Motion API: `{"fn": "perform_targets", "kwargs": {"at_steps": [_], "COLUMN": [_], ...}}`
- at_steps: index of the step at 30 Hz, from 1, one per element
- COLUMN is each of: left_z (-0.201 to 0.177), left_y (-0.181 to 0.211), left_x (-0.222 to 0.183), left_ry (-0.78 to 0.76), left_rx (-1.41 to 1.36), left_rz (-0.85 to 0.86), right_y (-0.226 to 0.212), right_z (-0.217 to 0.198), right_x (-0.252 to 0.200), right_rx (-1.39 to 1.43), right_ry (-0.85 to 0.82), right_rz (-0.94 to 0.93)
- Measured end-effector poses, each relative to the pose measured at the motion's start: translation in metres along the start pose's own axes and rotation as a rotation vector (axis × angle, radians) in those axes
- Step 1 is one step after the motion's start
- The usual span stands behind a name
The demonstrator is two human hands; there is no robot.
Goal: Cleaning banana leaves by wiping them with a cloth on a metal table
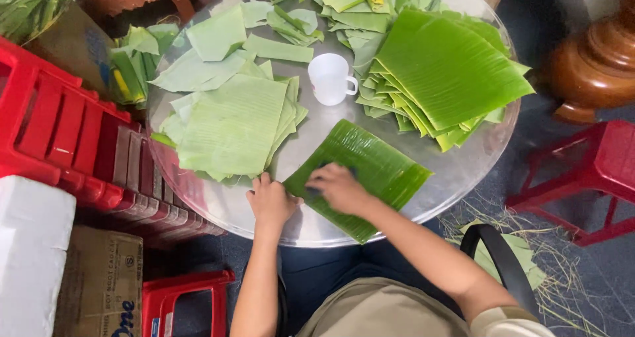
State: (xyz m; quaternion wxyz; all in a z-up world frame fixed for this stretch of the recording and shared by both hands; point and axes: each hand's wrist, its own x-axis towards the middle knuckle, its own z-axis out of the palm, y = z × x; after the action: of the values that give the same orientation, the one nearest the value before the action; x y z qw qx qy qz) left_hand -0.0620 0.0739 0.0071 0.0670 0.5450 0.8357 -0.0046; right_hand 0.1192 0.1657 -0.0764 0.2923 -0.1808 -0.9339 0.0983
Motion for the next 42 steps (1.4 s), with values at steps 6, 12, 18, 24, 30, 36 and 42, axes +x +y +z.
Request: {"fn": "perform_targets", "kwargs": {"at_steps": [6, 12, 18, 24, 30, 36, 42], "left_z": [-0.013, 0.016, 0.033, 0.051, 0.046, 0.029, -0.081], "left_y": [-0.008, -0.006, -0.012, -0.016, -0.006, 0.019, 0.073], "left_x": [-0.007, 0.007, 0.016, 0.03, 0.021, -0.01, -0.04], "left_ry": [-0.028, 0.066, 0.118, 0.108, 0.219, 0.447, 0.495], "left_rx": [-0.188, -0.159, -0.169, -0.368, -0.661, -1.006, -1.338], "left_rz": [0.045, -0.003, 0.039, 0.06, 0.076, 0.205, 0.488], "right_y": [0.115, -0.012, 0.016, 0.132, 0.058, 0.016, 0.033], "right_z": [-0.016, -0.023, -0.004, -0.043, -0.093, -0.175, -0.201], "right_x": [-0.041, -0.038, -0.086, -0.142, -0.184, -0.208, -0.251], "right_rx": [-0.437, -0.149, -0.097, -0.468, -0.429, 0.302, 0.852], "right_ry": [0.049, -0.057, 0.084, 0.122, -0.031, 0.133, 0.119], "right_rz": [0.687, 0.165, 0.022, 0.453, 0.373, 0.387, 0.569]}}
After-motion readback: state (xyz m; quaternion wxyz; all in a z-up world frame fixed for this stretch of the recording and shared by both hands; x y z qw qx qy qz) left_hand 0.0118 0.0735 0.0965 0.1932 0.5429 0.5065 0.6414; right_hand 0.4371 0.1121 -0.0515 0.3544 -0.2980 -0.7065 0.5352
